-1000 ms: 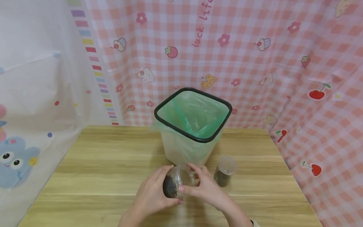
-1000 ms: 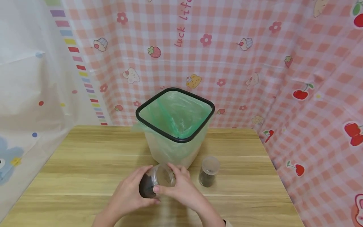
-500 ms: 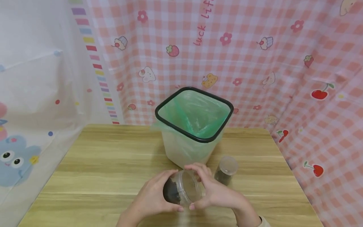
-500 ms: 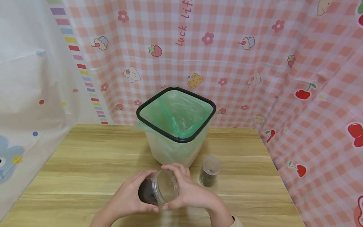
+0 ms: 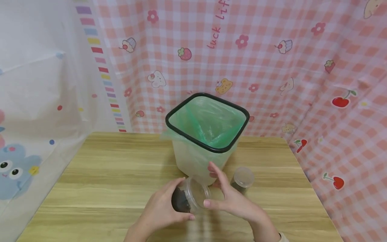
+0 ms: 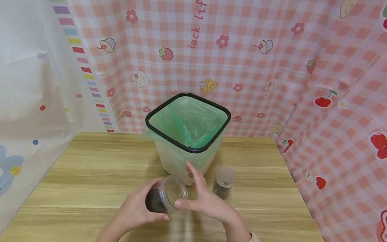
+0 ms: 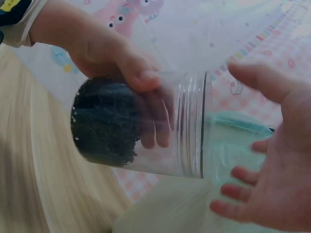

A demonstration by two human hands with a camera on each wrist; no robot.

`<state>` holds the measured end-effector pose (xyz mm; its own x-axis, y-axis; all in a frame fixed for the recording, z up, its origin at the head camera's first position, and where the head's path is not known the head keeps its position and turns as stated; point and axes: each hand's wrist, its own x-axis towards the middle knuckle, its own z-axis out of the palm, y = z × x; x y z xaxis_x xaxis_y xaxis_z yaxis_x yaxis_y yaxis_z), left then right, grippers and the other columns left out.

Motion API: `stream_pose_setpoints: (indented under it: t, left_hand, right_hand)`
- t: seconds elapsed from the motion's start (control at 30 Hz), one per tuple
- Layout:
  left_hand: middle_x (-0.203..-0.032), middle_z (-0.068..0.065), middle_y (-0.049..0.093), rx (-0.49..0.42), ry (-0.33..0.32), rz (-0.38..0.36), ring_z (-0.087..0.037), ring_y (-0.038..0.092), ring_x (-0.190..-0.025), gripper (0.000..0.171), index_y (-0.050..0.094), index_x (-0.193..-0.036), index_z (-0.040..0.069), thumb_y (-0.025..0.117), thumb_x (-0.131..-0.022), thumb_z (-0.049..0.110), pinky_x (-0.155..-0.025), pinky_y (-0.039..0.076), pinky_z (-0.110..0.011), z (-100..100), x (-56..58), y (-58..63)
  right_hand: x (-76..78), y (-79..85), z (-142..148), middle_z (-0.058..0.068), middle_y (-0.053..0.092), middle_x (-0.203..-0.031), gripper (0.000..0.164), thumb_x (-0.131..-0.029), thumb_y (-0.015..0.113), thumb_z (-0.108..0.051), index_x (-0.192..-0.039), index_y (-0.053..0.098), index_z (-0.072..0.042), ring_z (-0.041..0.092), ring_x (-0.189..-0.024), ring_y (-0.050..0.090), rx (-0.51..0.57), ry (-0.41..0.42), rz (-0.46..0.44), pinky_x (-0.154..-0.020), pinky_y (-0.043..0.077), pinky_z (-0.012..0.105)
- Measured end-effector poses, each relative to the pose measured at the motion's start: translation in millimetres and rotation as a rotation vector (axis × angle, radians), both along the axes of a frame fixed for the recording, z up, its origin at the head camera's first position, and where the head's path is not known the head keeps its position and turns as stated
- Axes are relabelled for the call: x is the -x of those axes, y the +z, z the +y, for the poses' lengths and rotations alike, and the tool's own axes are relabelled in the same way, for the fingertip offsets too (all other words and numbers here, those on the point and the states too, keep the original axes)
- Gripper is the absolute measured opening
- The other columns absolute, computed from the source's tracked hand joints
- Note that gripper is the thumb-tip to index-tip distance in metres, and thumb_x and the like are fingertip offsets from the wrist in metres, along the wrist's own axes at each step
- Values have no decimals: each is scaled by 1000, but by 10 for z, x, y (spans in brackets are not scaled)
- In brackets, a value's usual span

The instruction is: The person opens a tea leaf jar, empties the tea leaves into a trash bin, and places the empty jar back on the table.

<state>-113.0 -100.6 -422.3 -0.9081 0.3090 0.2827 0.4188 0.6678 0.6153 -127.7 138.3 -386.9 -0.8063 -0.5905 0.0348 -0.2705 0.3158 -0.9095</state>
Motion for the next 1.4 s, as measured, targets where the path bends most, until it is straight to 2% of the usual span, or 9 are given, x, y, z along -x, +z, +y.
stream_pose_setpoints:
  t: [0.1, 0.2, 0.37, 0.53, 0.73, 0.97, 1.13, 1.3, 1.4]
  left_hand:
    - [-124, -2, 56, 19, 34, 51, -21, 57, -108, 98, 48, -132, 12, 80, -54, 62, -81, 51, -42, 6, 2, -14]
    - [-124, -5, 56, 52, 51, 129, -23, 57, -109, 100, 48, -132, 10, 83, -51, 58, -83, 51, -42, 7, 12, -29]
    - [-122, -8, 57, 97, 68, 233, -26, 57, -110, 102, 48, -130, 8, 85, -48, 56, -86, 50, -42, 4, 24, -62]
    - [-122, -8, 57, 109, 36, 290, -26, 57, -109, 100, 49, -129, 7, 86, -49, 55, -88, 49, -42, 10, 33, -86]
    - [-124, -8, 57, 104, 20, 251, -27, 56, -111, 100, 49, -130, 9, 85, -50, 56, -87, 49, -44, -22, -7, -65]
    - [-124, -3, 56, 82, -34, 180, -22, 56, -110, 98, 49, -130, 12, 74, -54, 70, -85, 50, -42, -40, -31, -33]
    - [-124, 0, 56, 76, -65, 112, -20, 56, -109, 97, 50, -130, 14, 70, -56, 73, -84, 50, -43, -37, -49, -17]
    - [-126, -2, 55, 85, -90, 89, -20, 56, -110, 97, 50, -130, 12, 70, -57, 73, -85, 50, -43, -37, -63, -11]
    - [-126, -3, 55, 77, -92, 75, -21, 56, -111, 97, 50, -130, 12, 71, -57, 72, -86, 50, -43, -37, -70, -13]
  right_hand:
    - [-15, 12, -19, 7, 21, -148, 84, -85, 68, -33, -149, 15, -27, 33, -124, 31, -49, -87, -89, -94, 38, 49]
    - [-42, 20, -84, 10, 24, -146, 83, -84, 68, -38, -149, 20, -21, 34, -119, 36, -85, -125, -163, -87, 44, 47]
    - [-58, 21, -255, 13, 33, -141, 87, -81, 69, -44, -147, 25, -6, 31, -117, 41, -117, -218, -170, -83, 47, 40]
    - [-45, 14, -309, 13, 36, -138, 89, -77, 74, -42, -145, 30, -3, 28, -113, 43, -115, -259, -179, -81, 47, 36]
    - [-48, 8, -270, 11, 34, -136, 86, -75, 77, -37, -145, 32, -11, 27, -110, 44, -106, -162, -143, -81, 47, 37]
    - [-43, -21, -157, 3, 30, -139, 91, -70, 81, -32, -144, 31, -17, 24, -109, 44, -137, -38, 46, -87, 44, 40]
    - [-41, -35, -84, 2, 24, -142, 95, -68, 82, -22, -144, 26, -27, 25, -118, 38, -116, 77, 119, -95, 40, 38]
    - [-55, -57, -61, 5, 18, -145, 97, -68, 78, -12, -145, 22, -25, 26, -125, 29, -106, 149, 131, -101, 36, 39]
    - [-67, -59, -55, 8, 11, -149, 99, -71, 78, -17, -148, 17, -24, 29, -132, 20, -99, 150, 95, -102, 31, 52]
